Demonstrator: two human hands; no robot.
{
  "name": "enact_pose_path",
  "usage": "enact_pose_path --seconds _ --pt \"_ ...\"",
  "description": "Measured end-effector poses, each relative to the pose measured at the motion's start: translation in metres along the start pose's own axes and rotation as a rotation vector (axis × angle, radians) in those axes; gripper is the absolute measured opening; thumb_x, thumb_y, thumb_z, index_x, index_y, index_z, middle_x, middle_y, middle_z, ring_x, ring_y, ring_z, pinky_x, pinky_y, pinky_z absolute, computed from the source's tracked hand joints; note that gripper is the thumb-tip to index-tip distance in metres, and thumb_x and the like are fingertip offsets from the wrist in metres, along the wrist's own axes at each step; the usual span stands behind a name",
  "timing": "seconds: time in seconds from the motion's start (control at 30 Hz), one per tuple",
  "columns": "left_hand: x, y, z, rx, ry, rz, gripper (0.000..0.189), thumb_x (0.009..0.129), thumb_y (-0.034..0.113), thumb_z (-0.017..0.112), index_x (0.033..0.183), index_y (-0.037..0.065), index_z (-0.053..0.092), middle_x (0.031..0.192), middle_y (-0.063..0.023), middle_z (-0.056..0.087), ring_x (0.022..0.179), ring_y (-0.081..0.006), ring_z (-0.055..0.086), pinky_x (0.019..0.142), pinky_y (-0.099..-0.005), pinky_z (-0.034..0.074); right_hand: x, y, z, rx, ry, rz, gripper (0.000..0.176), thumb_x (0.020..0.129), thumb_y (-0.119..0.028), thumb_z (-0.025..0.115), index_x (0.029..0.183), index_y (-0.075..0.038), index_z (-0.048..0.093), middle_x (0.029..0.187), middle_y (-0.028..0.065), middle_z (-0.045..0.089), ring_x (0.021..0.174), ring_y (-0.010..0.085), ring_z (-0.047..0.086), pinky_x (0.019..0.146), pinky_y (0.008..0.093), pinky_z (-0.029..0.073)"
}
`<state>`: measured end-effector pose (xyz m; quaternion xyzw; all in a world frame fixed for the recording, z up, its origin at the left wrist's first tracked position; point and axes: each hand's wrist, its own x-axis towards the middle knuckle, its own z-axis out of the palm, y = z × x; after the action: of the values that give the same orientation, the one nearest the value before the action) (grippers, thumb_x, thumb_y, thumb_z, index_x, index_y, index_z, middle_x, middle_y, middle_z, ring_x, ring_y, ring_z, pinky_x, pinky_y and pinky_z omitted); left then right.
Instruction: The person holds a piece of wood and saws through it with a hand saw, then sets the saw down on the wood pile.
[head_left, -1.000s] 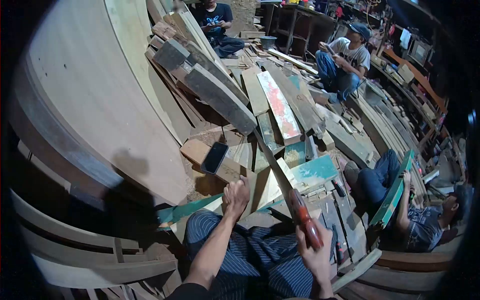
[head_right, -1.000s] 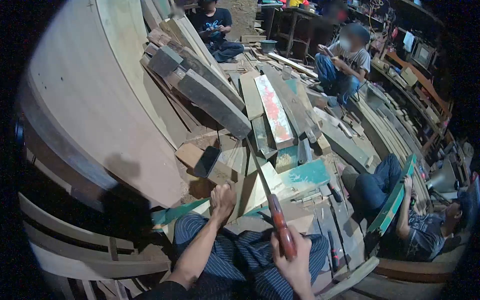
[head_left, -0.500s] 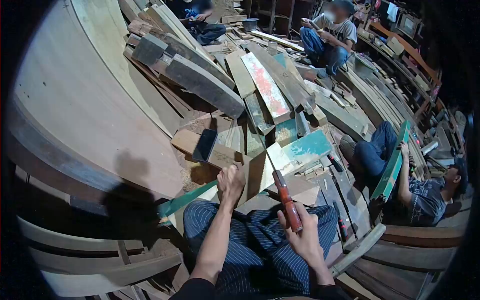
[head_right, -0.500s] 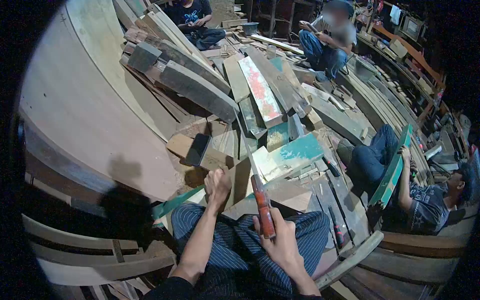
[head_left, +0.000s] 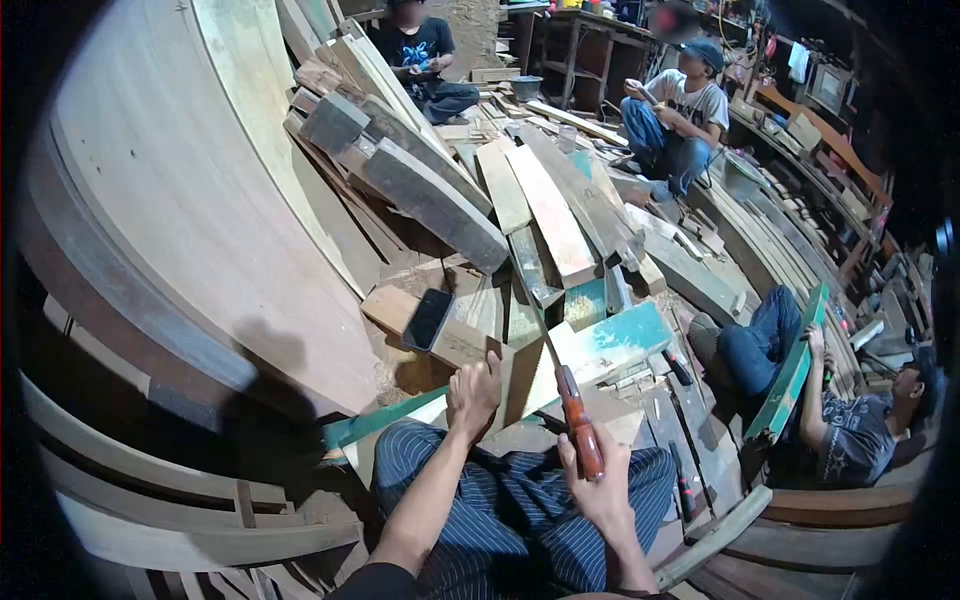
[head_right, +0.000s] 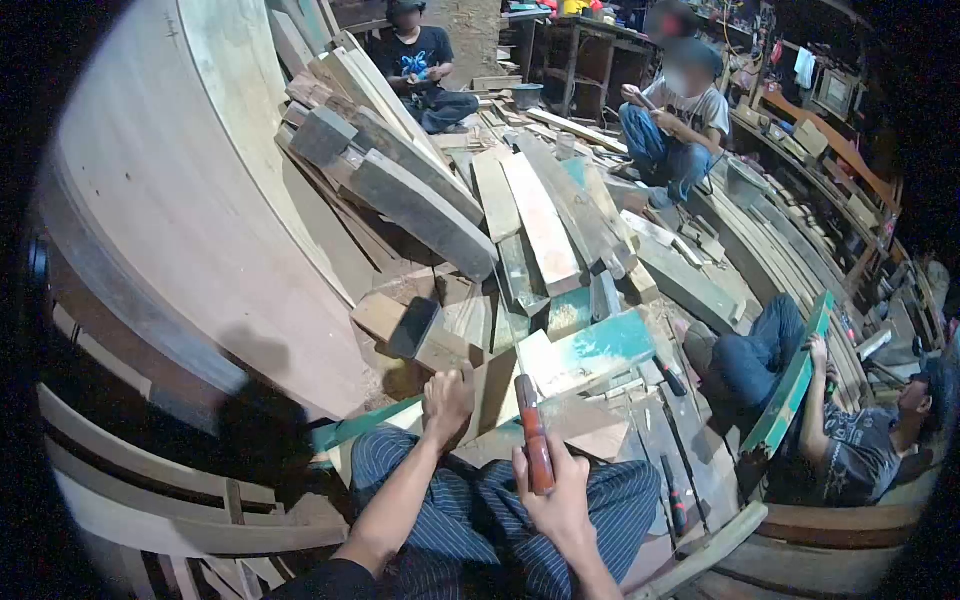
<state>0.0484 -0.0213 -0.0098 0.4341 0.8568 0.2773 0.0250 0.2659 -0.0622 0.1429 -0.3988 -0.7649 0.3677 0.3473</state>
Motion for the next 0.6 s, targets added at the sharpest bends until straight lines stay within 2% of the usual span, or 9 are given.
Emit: enact_pose_path --seconds 0.07,0.1,0.2,0.23,0.33,0.4,0.47,0.6 --pt "0.002 0.004 -0.002 -0.007 -0.012 -0.017 0.061 0.102 0.035 0.035 0.069 -0.005 0.067 0.072 -0.0285 0.065 0.072 -0.0463 0.065 0.074 -0.0524 0.051 0.008 -0.006 -0.007 -0.053 -0.046 0.004 0.021 0.089 -0.017 0.069 0.09 0.001 0.058 0.059 0.0182 0.055 0.047 0.029 0.058 0.049 0.036 0.044" --pt "0.0 0.001 0.001 0.012 0.061 0.031 0.064 0.102 0.038 0.035 0.067 -0.004 0.067 0.072 -0.028 0.065 0.069 -0.0469 0.064 0.072 -0.0532 0.051 0.012 -0.008 -0.01 -0.063 -0.065 0.009 0.021 0.09 -0.018 0.068 0.091 0.002 0.059 0.059 0.0187 0.054 0.047 0.0303 0.057 0.049 0.0367 0.044" --pt "0.002 0.0 0.006 0.005 -0.058 -0.039 0.062 0.102 0.038 0.033 0.078 -0.005 0.07 0.081 -0.0312 0.066 0.081 -0.0477 0.065 0.081 -0.0541 0.048 0.029 -0.008 -0.011 -0.094 -0.019 -0.083 0.021 0.09 -0.017 0.067 0.092 0.002 0.059 0.058 0.0191 0.054 0.049 0.0311 0.057 0.05 0.0379 0.044" --pt "0.002 0.0 0.005 -0.007 -0.068 -0.034 0.061 0.102 0.038 0.033 0.078 -0.005 0.07 0.081 -0.0312 0.066 0.08 -0.0476 0.065 0.08 -0.0544 0.048 0.033 -0.008 -0.007 -0.093 -0.001 -0.048 0.023 0.09 -0.018 0.067 0.092 0.003 0.059 0.061 0.0203 0.056 0.051 0.0319 0.058 0.052 0.0388 0.046" --pt "0.001 -0.001 0.002 -0.051 -0.057 0.01 0.062 0.103 0.037 0.033 0.077 -0.006 0.069 0.08 -0.0312 0.066 0.079 -0.0476 0.064 0.077 -0.0553 0.048 0.041 0.024 0.017 0.035 -0.041 -0.027 0.022 0.088 -0.017 0.069 0.091 0.002 0.059 0.065 0.0161 0.056 0.054 0.0292 0.053 0.055 0.0375 0.043" --pt "-0.001 -0.002 0.001 -0.095 0.013 0.077 0.063 0.103 0.038 0.033 0.076 -0.006 0.069 0.079 -0.0315 0.065 0.078 -0.0477 0.064 0.074 -0.0557 0.048 0.037 0.028 0.027 -0.004 -0.006 -0.037 0.022 0.087 -0.016 0.069 0.087 0.002 0.057 0.065 0.0169 0.057 0.056 0.0281 0.056 0.056 0.038 0.045" --pt "0.002 0.001 0.0 -0.049 -0.021 0.027 0.063 0.103 0.037 0.032 0.074 -0.005 0.069 0.077 -0.0316 0.065 0.077 -0.0474 0.064 0.075 -0.0541 0.049 0.038 0.025 0.021 -0.025 -0.038 -0.05 0.025 0.087 -0.016 0.07 0.102 0.002 0.06 0.067 0.0217 0.06 0.057 0.0363 0.062 0.055 0.0394 0.048" --pt "0.005 -0.001 0.007 -0.037 -0.048 -0.035 0.065 0.103 0.038 0.031 0.073 -0.004 0.07 0.076 -0.0312 0.064 0.076 -0.0479 0.065 0.076 -0.0538 0.051 0.044 0.043 0.017 -0.056 0.023 -0.149 0.019 0.086 -0.013 0.069 0.095 0.001 0.06 0.065 0.0202 0.06 0.055 0.0346 0.061 0.054 0.0394 0.047"
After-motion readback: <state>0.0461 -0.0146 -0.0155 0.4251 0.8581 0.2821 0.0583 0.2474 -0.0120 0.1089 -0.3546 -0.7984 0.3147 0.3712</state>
